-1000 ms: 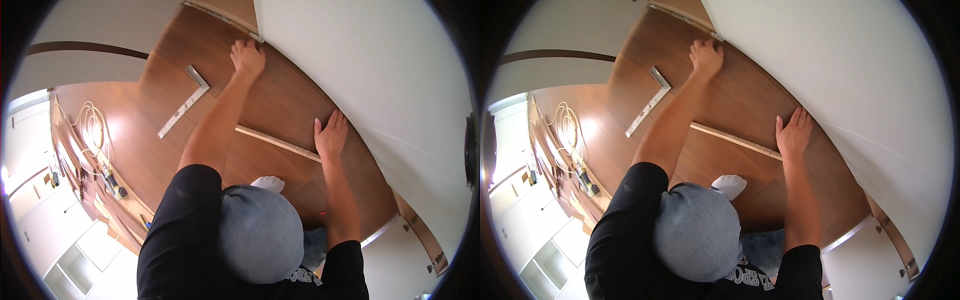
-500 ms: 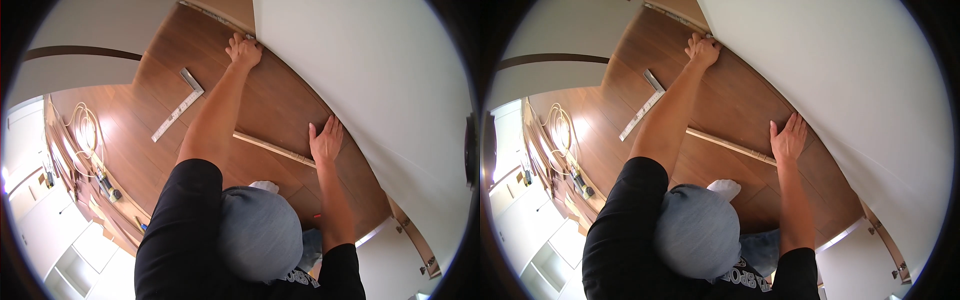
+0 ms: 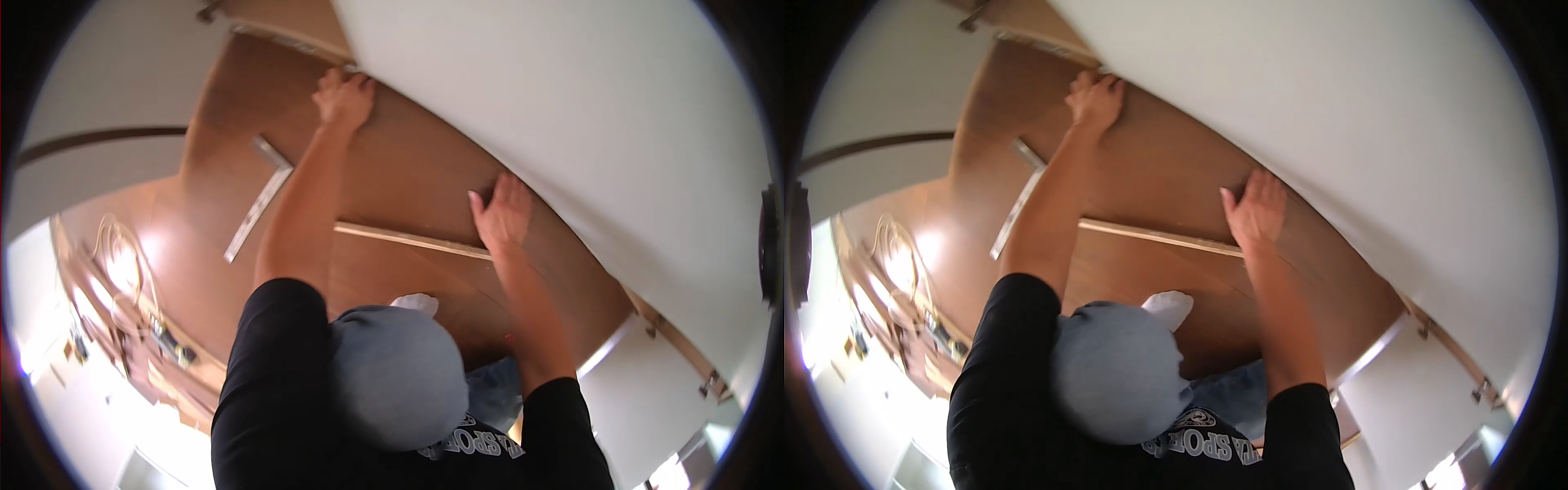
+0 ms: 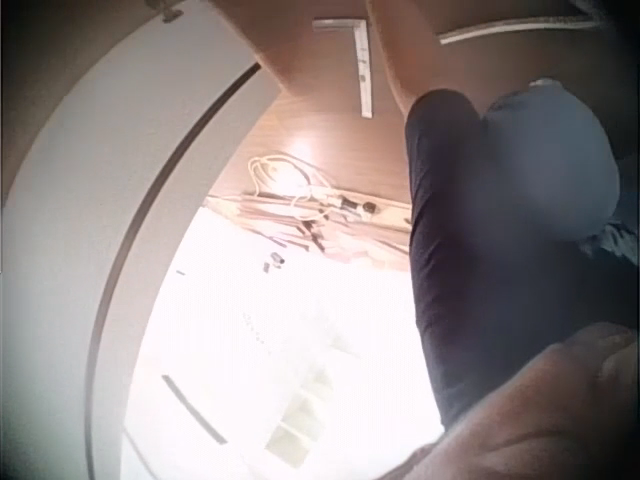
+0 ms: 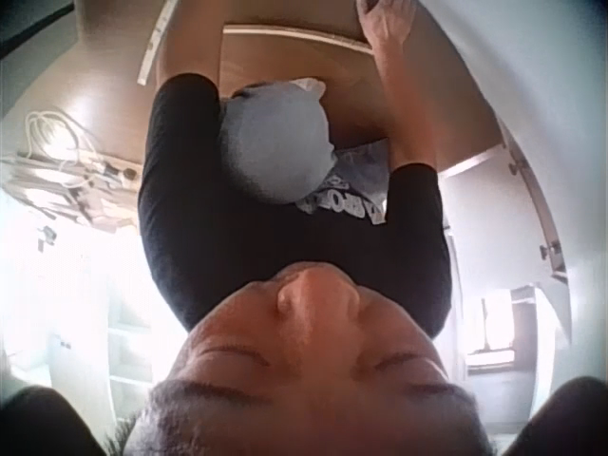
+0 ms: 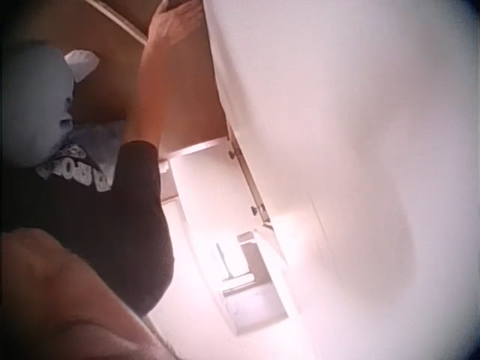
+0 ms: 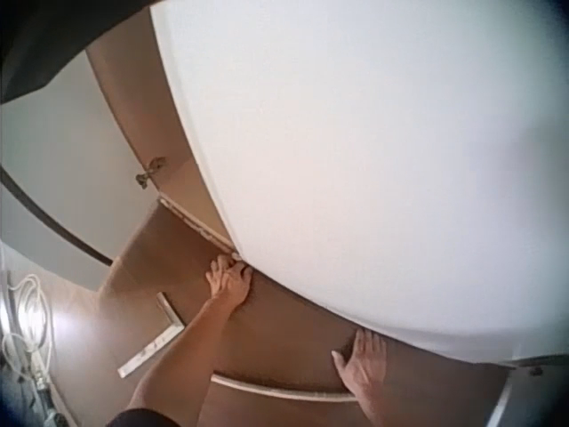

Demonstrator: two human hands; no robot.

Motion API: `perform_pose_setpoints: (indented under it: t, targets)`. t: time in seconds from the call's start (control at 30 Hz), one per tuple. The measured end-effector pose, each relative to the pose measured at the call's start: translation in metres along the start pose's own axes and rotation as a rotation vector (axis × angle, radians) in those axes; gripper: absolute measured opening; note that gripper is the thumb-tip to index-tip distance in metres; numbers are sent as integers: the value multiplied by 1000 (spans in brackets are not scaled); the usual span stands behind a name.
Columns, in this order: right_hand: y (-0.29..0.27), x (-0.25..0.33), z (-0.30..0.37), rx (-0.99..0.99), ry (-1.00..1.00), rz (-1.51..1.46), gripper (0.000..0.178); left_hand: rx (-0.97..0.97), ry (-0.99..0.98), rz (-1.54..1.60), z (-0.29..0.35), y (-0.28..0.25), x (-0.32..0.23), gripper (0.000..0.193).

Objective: The person applies wood glue to thin strips of wooden trim and presses them into the gap at the base of white cabinets. They use a square tool to ensure the trim is properly aligned against the floor and cabinet base.

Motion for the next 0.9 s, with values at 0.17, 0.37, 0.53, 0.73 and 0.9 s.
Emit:
perform_pose_setpoints:
  t: [0.17, 0.37, 0.53, 0.73, 0.9]
  targets:
    - [-12, -14, 8, -2, -8, -54, 64, -64, 34, -130, 1, 6, 2, 38]
    - [-67, -92, 112, -60, 145, -185, 52, -157, 67, -228, 8, 13, 18, 45]
    - [-128, -204, 307, -129, 821, -332, 46, -209, 220, 176, 39, -3, 16, 42]
    - [-130, -191, 403, -45, 1181, -595, 32, 267, 483, 233, 192, -26, -63, 40]
    - [-125, -191, 379, -12, 1048, -685, 27, 313, 692, 109, 266, -33, -92, 32]
Point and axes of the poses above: each hand's wrist, its own z-axis away from the middle knuckle, its own y-axis out of the palm, x = y × z, the point moved 10 cm from there along -z, towards the middle knuckle, and after that the axes turned 13 degrees about -z, right-handed, at the moved point
